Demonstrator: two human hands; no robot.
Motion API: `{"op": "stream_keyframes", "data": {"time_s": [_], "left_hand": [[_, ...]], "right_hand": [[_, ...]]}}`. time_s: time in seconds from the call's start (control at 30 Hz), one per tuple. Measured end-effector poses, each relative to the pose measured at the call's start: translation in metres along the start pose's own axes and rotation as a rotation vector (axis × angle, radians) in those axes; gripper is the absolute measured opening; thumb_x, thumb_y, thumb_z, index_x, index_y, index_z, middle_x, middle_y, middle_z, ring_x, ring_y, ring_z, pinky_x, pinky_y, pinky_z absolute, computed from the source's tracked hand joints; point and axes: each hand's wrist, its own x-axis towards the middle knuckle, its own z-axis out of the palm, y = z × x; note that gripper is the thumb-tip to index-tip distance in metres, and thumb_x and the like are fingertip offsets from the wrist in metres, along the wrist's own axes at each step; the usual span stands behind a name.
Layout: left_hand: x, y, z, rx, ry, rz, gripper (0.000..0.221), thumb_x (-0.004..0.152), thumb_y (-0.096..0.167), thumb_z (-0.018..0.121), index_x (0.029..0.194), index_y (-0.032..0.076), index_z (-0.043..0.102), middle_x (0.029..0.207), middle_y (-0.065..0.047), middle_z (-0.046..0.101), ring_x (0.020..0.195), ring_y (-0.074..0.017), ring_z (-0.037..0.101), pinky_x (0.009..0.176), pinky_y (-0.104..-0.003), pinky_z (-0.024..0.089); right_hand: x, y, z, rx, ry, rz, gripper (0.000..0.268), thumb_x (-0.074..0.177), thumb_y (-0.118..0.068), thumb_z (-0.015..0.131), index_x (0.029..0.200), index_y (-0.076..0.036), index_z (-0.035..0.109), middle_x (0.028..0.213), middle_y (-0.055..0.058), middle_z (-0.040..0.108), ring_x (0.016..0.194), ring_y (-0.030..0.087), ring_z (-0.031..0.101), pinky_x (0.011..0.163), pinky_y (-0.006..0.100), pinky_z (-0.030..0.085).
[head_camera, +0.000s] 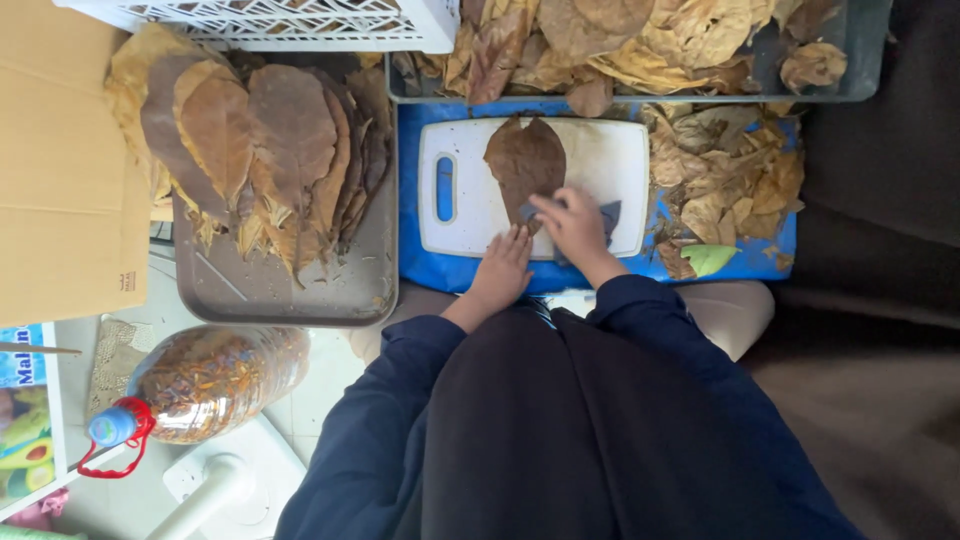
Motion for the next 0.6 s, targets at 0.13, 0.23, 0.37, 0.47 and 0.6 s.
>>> {"op": "stream_keyframes", "data": {"time_s": [0.13, 0.23, 0.37, 0.47, 0.6], "left_hand": [[0.001, -0.002, 0.016, 0.003, 0.040, 0.026, 0.071, 0.086, 0.029, 0.076, 0.142, -0.011, 0.055, 0.149, -0.032, 0.052, 0.143, -0.0459, 0.045, 0.118, -0.057, 0.035], [0.002, -0.003, 0.015, -0.009, -0.065, 0.041, 0.068, 0.092, 0.027, 0.071, 0.144, -0.012, 0.052, 0.149, -0.034, 0.049, 0.143, -0.0466, 0.045, 0.118, -0.056, 0.034], [0.004, -0.004, 0.029, -0.061, 0.001, 0.068, 0.075, 0.087, 0.033, 0.074, 0.144, -0.009, 0.052, 0.151, -0.033, 0.049, 0.144, -0.0465, 0.044, 0.118, -0.054, 0.036], [0.006, 0.007, 0.037, -0.093, 0.041, 0.121, 0.075, 0.086, 0.036, 0.075, 0.143, -0.007, 0.054, 0.150, -0.030, 0.051, 0.144, -0.0452, 0.045, 0.117, -0.051, 0.039], [-0.002, 0.025, 0.039, -0.196, 0.043, 0.134, 0.077, 0.088, 0.038, 0.073, 0.146, -0.008, 0.051, 0.153, -0.030, 0.048, 0.145, -0.0462, 0.043, 0.117, -0.052, 0.040]], "right_hand": [[0.024, 0.019, 0.022, -0.136, 0.030, -0.140, 0.024, 0.088, -0.032, 0.080, 0.112, -0.030, 0.080, 0.098, 0.006, 0.062, 0.088, 0.030, 0.066, 0.077, 0.045, 0.054], [0.048, 0.038, 0.021, -0.260, 0.101, -0.044, 0.022, 0.088, -0.036, 0.080, 0.109, -0.031, 0.081, 0.091, 0.006, 0.061, 0.081, 0.030, 0.065, 0.070, 0.043, 0.054], [0.066, 0.045, -0.004, 0.065, -0.008, 0.461, 0.029, 0.096, -0.033, 0.079, 0.124, -0.027, 0.078, 0.107, 0.012, 0.066, 0.101, 0.038, 0.068, 0.085, 0.045, 0.056], [0.051, 0.041, -0.020, 0.093, 0.057, 0.295, 0.031, 0.097, -0.030, 0.079, 0.128, -0.028, 0.077, 0.105, 0.008, 0.061, 0.097, 0.036, 0.066, 0.081, 0.045, 0.055], [0.016, 0.008, -0.018, -0.195, -0.028, -0.211, 0.033, 0.084, -0.036, 0.083, 0.117, -0.038, 0.077, 0.095, 0.003, 0.062, 0.085, 0.028, 0.066, 0.075, 0.044, 0.053]]}}
